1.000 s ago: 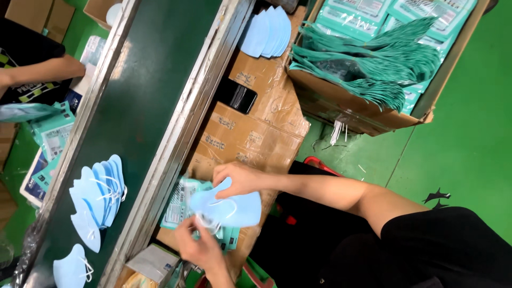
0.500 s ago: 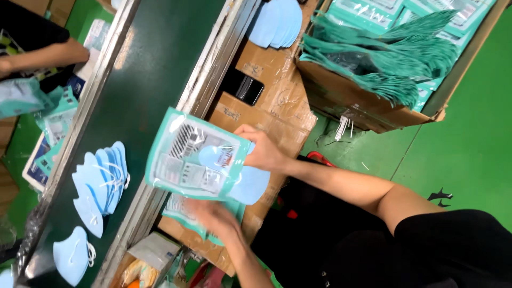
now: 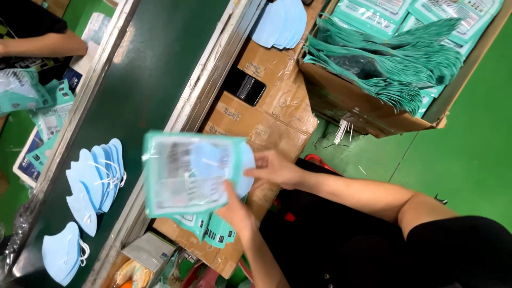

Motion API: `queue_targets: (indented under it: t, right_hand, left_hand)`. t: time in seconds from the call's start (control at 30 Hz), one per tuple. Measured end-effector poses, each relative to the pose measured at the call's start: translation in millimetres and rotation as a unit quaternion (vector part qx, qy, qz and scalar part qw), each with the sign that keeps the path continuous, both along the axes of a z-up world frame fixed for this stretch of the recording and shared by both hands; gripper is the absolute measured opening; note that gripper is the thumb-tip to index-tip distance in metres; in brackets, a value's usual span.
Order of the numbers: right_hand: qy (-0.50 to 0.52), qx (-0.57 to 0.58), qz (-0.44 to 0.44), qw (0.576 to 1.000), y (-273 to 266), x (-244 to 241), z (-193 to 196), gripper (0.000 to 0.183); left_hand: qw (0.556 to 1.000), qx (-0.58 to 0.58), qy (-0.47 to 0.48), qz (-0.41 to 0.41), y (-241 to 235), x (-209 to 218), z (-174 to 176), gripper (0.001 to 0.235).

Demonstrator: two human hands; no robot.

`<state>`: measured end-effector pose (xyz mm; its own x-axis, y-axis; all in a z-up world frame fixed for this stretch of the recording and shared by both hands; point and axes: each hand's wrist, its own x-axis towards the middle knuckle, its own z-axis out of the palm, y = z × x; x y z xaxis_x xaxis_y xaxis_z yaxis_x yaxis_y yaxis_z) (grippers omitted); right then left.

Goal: The person picks up face masks from a conveyor belt, inserts them into plastic packets by hand, and places the filled packets onto a stack on the work surface.

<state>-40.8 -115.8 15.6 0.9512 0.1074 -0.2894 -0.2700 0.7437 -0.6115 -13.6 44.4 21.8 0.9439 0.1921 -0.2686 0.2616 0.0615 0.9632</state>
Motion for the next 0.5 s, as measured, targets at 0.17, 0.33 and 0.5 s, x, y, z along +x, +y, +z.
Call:
queue_targets:
  t: [0.17, 0.33, 0.5]
  right_hand:
    - [-0.088, 0.082, -0.084, 0.989, 7.1, 7.7, 1.5, 0.038]
    - [-0.162, -0.065, -0.048, 0.983, -41.6, 9.2, 37.2, 0.040]
    - [-0.279, -0.455, -0.125, 0.837, -85.6, -15.4, 77.5, 0.026]
  left_hand:
    - [0.989, -0.038, 0.026, -0.141, 19.8, -22.1, -94.9, 0.043]
    - [0.859, 0.149, -0.004, -0.490, -31.6, -43.4, 46.6, 0.035]
    - [0.752, 0.465, -0.425, -0.194, -54.1, -30.6, 194.0, 0.037]
